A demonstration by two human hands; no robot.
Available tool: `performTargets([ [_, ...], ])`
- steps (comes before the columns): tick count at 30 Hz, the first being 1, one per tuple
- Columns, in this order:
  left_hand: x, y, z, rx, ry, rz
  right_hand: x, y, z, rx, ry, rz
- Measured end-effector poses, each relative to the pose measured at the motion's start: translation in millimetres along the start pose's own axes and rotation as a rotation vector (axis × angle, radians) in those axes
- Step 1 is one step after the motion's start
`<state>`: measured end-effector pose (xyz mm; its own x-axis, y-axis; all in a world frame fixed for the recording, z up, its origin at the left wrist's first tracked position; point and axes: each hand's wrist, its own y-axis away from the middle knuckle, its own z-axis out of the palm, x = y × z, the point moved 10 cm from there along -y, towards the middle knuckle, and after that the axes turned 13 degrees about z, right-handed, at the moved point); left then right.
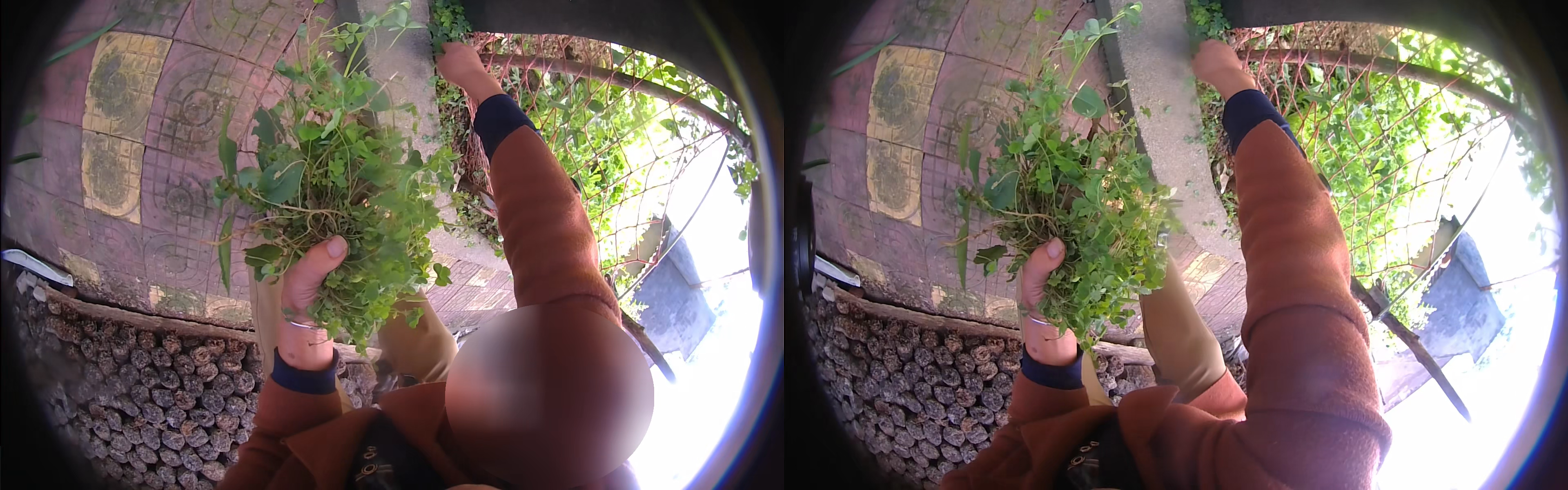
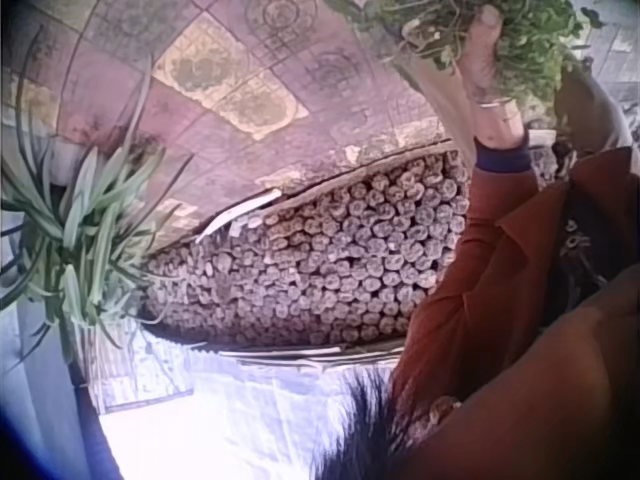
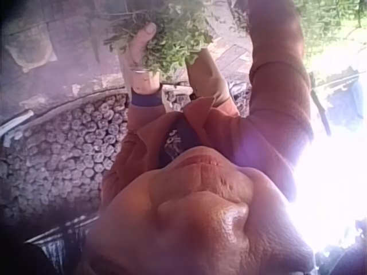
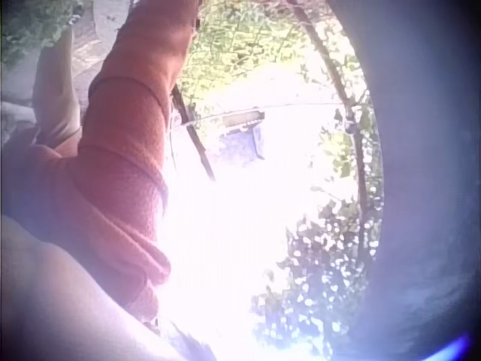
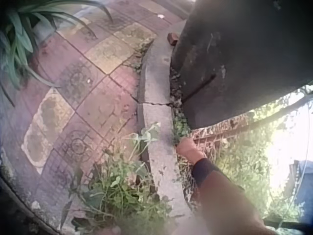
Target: The person pulls weeds by hand from a garden bed along a paved walkway, gathering them into a growing bunch held in the left hand. The person continues to pull weeds and add them to the bunch throughout the clip.
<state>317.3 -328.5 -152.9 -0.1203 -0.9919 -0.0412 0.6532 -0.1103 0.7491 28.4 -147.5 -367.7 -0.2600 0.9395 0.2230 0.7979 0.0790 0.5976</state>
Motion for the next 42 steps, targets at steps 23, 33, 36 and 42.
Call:
performTargets([
  [23,8,0,0,0.032,-0.023,0.047,44,92,14,0.05,-0.414,0.298],
  [33,-2,-1,11,0.037,0.007,0.011,27,73,16,0.239,-0.428,0.228],
  [36,0,-3,13,0.03,-0.013,0.021,25,63,45,-0.039,-0.329,0.3],
  [42,-3,-3,6,0.057,-0.049,0.063,33,64,25,0.065,-0.33,0.323],
])
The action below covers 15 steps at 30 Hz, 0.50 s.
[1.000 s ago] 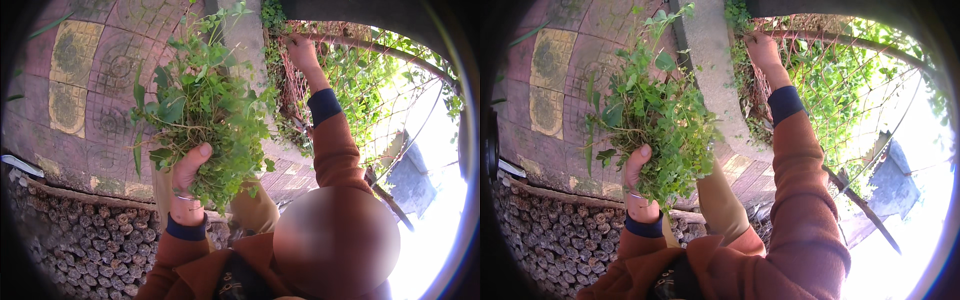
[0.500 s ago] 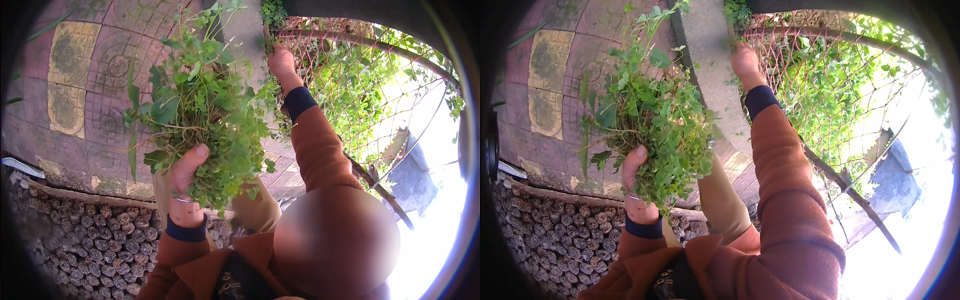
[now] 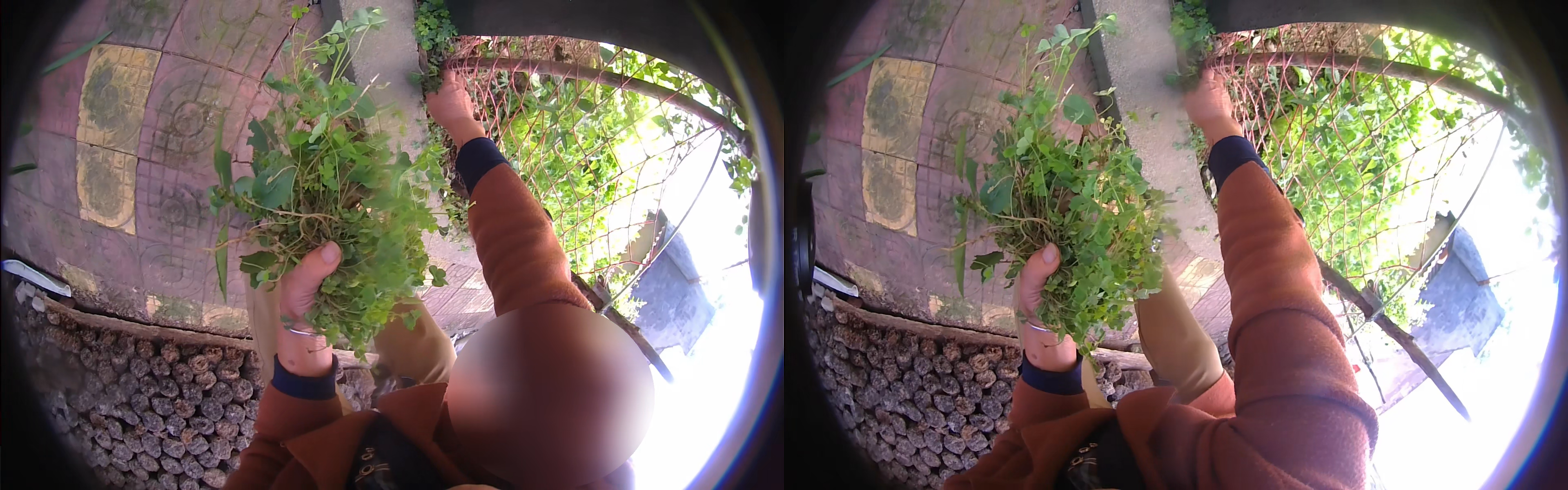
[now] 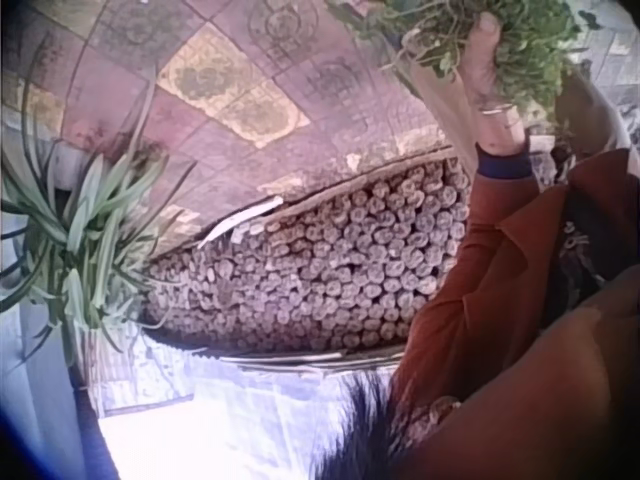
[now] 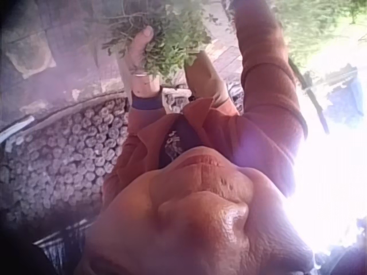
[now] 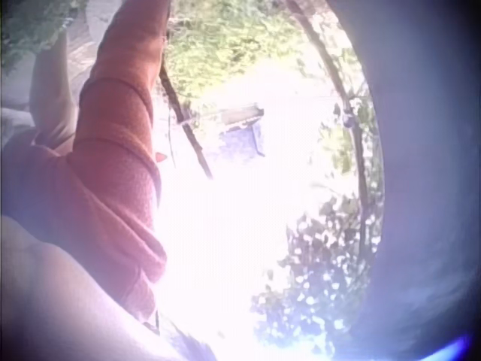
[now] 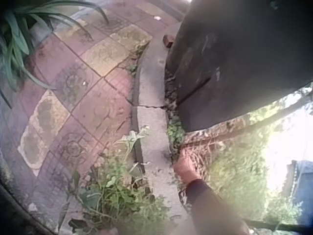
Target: The person pulls weeds by hand from a garden bed along a paved walkway, gathering them into a growing bunch held in the left hand. The person continues to pull weeds and add them to the bunch throughout the clip.
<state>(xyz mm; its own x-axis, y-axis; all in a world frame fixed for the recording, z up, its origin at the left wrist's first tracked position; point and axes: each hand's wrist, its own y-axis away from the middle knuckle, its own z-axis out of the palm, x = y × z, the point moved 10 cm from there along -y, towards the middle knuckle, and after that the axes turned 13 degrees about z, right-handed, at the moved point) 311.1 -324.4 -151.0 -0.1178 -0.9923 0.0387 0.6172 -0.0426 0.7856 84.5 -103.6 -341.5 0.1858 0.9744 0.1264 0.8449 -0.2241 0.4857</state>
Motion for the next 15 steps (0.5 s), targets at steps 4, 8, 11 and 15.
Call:
performTargets([
  [4,-6,1,-9,-0.019,0.003,-0.064,1,-6,18,-0.181,0.137,0.046],
  [8,-7,0,-17,-0.029,-0.043,-0.067,0,-12,20,-0.197,0.217,0.003],
  [11,-2,1,-12,-0.015,-0.045,-0.032,-4,-12,19,-0.212,0.217,-0.048],
  [15,3,2,-4,-0.031,0.033,-0.041,-5,9,17,-0.301,0.269,-0.081],
])
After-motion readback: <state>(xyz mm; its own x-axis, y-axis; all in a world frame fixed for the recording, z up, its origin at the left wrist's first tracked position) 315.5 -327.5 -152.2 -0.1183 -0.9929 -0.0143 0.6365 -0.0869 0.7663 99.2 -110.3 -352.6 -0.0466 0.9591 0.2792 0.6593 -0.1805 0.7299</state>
